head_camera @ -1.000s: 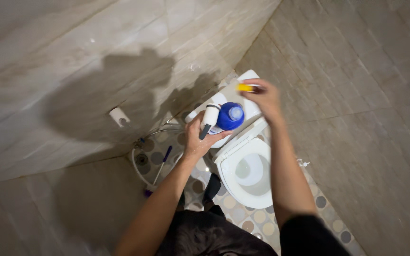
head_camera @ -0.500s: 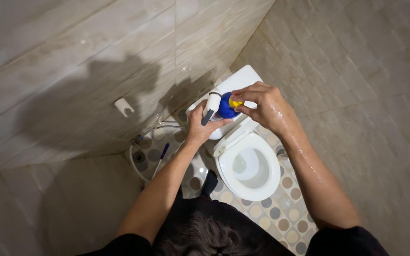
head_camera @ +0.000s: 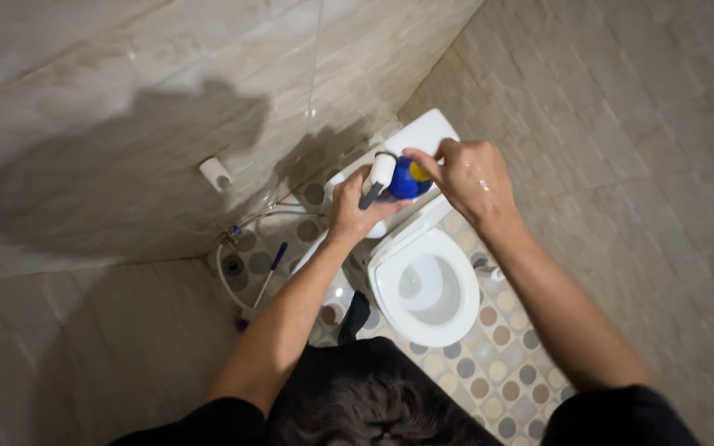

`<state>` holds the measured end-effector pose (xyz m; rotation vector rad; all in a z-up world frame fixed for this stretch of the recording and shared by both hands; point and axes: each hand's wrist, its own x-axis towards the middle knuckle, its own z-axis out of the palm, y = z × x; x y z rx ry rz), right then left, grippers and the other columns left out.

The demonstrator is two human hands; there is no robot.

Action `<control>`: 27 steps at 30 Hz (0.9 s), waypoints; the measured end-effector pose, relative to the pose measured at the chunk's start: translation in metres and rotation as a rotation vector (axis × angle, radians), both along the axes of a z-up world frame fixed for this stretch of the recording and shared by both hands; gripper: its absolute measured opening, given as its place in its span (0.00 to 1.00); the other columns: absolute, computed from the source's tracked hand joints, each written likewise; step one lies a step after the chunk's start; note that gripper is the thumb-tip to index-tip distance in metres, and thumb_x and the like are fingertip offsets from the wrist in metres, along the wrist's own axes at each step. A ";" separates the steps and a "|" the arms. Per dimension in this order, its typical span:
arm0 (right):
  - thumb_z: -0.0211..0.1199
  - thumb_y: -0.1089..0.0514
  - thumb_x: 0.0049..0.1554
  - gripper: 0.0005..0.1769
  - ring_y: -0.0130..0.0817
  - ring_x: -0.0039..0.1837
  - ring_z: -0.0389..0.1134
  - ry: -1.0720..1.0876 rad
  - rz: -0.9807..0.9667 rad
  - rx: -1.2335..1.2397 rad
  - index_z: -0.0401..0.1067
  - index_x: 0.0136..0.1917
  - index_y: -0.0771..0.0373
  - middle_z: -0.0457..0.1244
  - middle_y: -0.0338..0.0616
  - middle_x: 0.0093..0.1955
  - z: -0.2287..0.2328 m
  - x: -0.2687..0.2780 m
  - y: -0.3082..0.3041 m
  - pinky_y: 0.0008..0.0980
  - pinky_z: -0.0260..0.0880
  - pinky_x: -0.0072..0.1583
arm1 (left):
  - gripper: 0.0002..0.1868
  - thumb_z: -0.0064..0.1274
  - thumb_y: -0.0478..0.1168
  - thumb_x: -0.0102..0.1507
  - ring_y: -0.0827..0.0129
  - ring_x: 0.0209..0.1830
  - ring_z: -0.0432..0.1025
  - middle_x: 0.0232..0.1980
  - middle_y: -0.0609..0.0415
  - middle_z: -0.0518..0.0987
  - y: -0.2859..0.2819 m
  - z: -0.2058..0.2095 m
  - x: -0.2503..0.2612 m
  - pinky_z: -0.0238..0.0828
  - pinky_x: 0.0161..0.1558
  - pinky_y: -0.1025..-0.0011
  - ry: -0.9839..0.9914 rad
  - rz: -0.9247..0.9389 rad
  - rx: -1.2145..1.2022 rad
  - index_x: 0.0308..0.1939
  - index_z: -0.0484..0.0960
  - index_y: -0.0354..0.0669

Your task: The person pours a blue liquid cleaner into the toilet bowl and uses a long-handled brush to scrub the interior surfaces of the bowl.

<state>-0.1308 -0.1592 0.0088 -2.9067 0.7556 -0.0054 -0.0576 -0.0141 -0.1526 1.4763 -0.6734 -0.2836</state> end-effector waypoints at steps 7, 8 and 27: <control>0.64 0.50 0.60 0.30 0.46 0.43 0.77 0.132 -0.005 0.338 0.62 0.73 0.56 0.73 0.53 0.44 0.062 -0.001 0.002 0.39 0.76 0.51 | 0.31 0.79 0.44 0.46 0.66 0.38 0.83 0.40 0.49 0.86 0.008 0.006 0.002 0.79 0.42 0.70 -0.001 -0.011 0.050 0.48 0.81 0.38; 0.63 0.48 0.63 0.35 0.44 0.41 0.79 0.376 -0.252 0.373 0.55 0.79 0.50 0.75 0.51 0.41 0.065 0.001 0.003 0.39 0.77 0.52 | 0.31 0.79 0.44 0.47 0.66 0.39 0.83 0.40 0.49 0.86 0.005 0.008 0.003 0.80 0.42 0.70 0.001 -0.013 0.030 0.48 0.81 0.39; 0.64 0.41 0.58 0.39 0.56 0.71 0.49 -0.258 0.182 0.093 0.54 0.74 0.57 0.48 0.53 0.74 -0.035 0.035 -0.010 0.56 0.52 0.68 | 0.29 0.76 0.42 0.48 0.65 0.39 0.82 0.41 0.49 0.86 0.003 -0.003 -0.001 0.79 0.43 0.68 -0.027 0.036 -0.035 0.50 0.82 0.40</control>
